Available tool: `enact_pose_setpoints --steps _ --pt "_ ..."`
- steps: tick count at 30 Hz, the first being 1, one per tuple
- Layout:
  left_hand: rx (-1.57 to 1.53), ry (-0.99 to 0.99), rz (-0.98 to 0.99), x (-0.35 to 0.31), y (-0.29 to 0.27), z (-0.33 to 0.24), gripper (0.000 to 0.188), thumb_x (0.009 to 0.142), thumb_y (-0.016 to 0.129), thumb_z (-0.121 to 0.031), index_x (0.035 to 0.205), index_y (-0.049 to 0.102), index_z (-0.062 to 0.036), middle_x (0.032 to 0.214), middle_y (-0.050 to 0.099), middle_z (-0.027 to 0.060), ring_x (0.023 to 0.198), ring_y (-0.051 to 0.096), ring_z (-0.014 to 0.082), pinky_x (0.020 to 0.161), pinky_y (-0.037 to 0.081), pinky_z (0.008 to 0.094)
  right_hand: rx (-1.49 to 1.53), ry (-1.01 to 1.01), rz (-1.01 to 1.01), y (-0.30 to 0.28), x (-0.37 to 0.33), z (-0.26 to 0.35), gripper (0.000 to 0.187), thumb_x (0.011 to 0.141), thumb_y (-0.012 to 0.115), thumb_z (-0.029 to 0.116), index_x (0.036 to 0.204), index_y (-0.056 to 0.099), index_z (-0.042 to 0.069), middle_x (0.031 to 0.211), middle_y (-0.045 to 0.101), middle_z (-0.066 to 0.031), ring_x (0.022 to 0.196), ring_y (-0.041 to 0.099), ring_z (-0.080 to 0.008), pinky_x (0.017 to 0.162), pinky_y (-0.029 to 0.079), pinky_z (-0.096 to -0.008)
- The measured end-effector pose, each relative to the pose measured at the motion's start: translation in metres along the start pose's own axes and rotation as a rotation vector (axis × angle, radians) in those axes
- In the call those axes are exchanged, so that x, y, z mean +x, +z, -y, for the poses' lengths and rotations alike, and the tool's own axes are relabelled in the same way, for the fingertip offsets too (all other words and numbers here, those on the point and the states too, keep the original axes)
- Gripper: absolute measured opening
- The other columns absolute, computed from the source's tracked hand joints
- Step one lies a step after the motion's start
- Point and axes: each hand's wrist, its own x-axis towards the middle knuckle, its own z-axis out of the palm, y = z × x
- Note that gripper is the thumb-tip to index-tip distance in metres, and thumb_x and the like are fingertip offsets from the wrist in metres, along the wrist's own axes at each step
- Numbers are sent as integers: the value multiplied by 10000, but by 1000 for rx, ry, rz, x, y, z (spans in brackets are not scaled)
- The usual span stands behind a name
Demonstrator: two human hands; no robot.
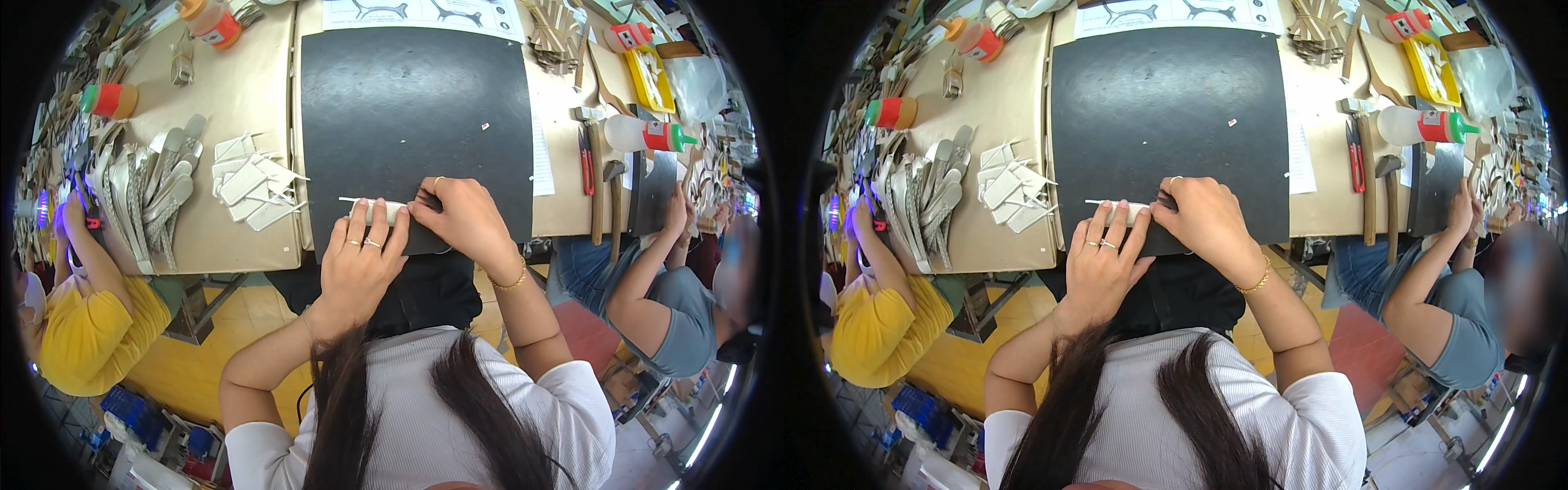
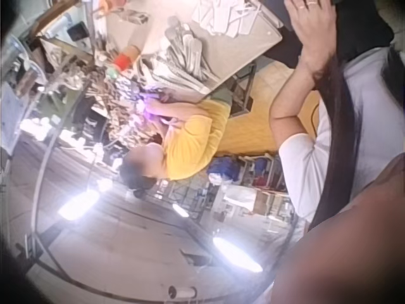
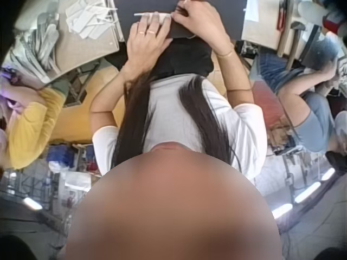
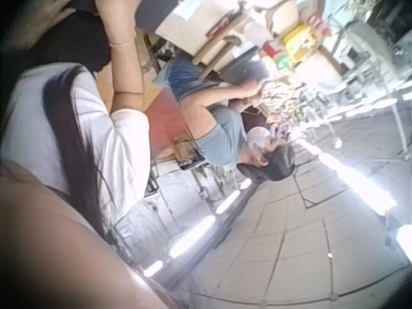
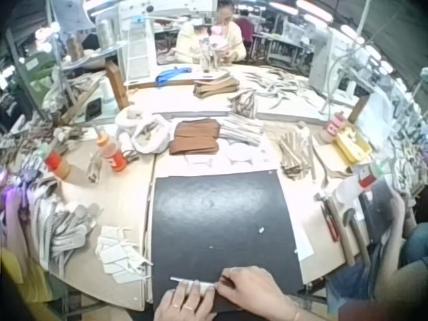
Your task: The person applies glue from a red-capped bottle to the edges of small white fabric pieces on a black mat. They handle the pieces one at a time, apply glue, and place them back on the mat. Other workers are visible in the background.
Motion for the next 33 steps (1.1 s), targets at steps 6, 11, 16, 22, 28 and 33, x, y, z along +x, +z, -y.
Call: enact_pose_setpoints --steps 6,11,16,22,28,33 --pt "-54 -43 -6 10 -7 0 576 692 716 -323 1178 564 -53 997 547 86 939 530 234 812 408 372 8 -150 -166 3 -14 -4 134 786 649 170 815 653 39 768 606 -102 673 622 -302 589 500 -376" --pt "-138 -81 65 12 -6 2 409 760 606 -61 1168 575 -49 867 506 75 823 524 232 743 401 366 -1 -295 -325 14 -35 -8 166 770 631 55 932 669 68 791 547 -45 614 602 -248 554 499 -326" --pt "-230 -78 30 14 -5 5 414 746 563 27 1155 581 -38 870 512 77 808 536 233 740 403 350 -128 -390 -310 22 -44 -14 367 720 616 7 1078 648 83 814 519 -26 568 579 -176 516 496 -286" --pt "-254 -70 39 16 -8 8 401 751 563 21 1147 584 -38 866 523 77 794 537 241 735 400 343 -190 -380 -294 25 -47 -16 508 640 638 -41 1126 629 106 828 524 -28 588 581 -193 539 496 -309" --pt "-278 -41 105 22 -13 16 385 772 556 -2 1147 597 -80 856 522 54 791 523 227 737 345 350 -321 -391 -287 27 -47 -14 458 682 610 -1 1123 634 118 831 508 -14 560 570 -158 520 488 -287" --pt "-181 163 159 33 -22 39 396 793 537 -41 1152 612 -191 842 496 37 818 501 198 735 307 356 -422 -416 -260 19 -45 -12 446 696 611 25 1129 634 128 826 499 -8 562 571 -135 515 483 -273"
